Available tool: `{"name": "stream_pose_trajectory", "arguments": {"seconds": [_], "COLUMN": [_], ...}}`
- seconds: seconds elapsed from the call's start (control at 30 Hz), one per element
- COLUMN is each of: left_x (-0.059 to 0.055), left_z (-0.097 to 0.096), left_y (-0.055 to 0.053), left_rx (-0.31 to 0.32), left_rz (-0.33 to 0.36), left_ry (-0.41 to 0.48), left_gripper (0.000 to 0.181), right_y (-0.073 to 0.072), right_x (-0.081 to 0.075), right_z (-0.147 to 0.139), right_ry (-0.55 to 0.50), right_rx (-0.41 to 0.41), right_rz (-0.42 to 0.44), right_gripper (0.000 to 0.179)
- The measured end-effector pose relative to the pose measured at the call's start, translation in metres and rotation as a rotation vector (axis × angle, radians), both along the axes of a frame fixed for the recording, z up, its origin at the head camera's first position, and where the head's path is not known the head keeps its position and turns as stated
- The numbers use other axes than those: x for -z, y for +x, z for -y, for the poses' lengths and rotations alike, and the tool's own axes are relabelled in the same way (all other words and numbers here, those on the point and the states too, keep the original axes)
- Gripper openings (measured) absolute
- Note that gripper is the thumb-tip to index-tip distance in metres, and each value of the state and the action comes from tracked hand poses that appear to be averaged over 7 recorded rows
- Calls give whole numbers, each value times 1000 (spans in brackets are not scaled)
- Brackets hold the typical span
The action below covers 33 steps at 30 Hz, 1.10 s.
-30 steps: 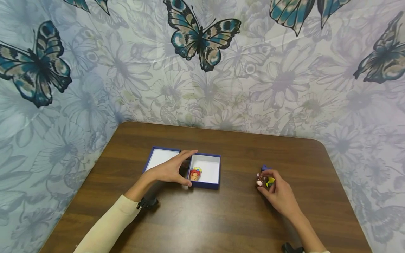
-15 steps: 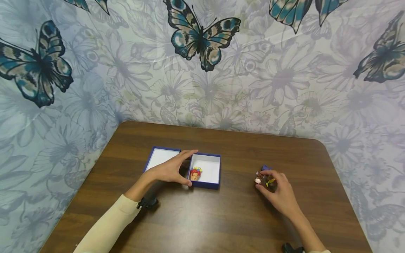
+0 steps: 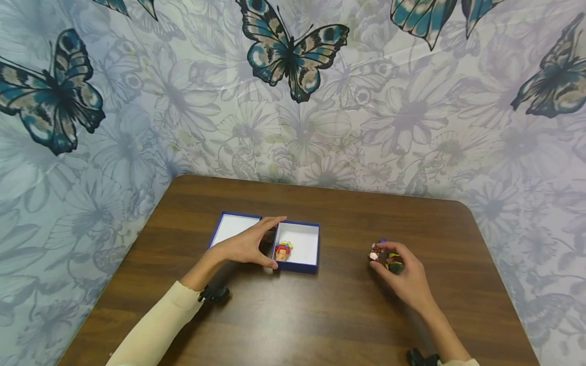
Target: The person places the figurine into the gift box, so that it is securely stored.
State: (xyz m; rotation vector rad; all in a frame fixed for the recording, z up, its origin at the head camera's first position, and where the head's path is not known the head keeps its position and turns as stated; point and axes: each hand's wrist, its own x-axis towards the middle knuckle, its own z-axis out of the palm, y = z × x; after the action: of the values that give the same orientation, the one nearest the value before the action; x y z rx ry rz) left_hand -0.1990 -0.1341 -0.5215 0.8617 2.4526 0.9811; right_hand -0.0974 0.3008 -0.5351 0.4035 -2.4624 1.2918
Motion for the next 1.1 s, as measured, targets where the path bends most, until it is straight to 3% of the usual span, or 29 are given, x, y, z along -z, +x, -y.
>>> {"name": "stream_pose_trajectory", "arguments": {"seconds": [0.2,0.43,0.7,1.1], "left_x": [0,-1,-1,-3], "left_z": [-1,-2,-2,-2], "left_y": [0,0,0,1], "left_rx": [-4,-5,-2,9], "left_rz": [10,8,-1,9], "left_ry": [1,4,-1,2], "left_gripper": [125,125,125,126], "right_y": [-5,-10,-13,-18], "right_x": [1,0,-5,-15], "right_z": [-5,-4,7,13], "right_ry": [8,25,9,-10], "right_rx": [-14,-108,-149,-139], "right_rz": [0,42,64,37], "right_gripper": [49,50,47,52]}}
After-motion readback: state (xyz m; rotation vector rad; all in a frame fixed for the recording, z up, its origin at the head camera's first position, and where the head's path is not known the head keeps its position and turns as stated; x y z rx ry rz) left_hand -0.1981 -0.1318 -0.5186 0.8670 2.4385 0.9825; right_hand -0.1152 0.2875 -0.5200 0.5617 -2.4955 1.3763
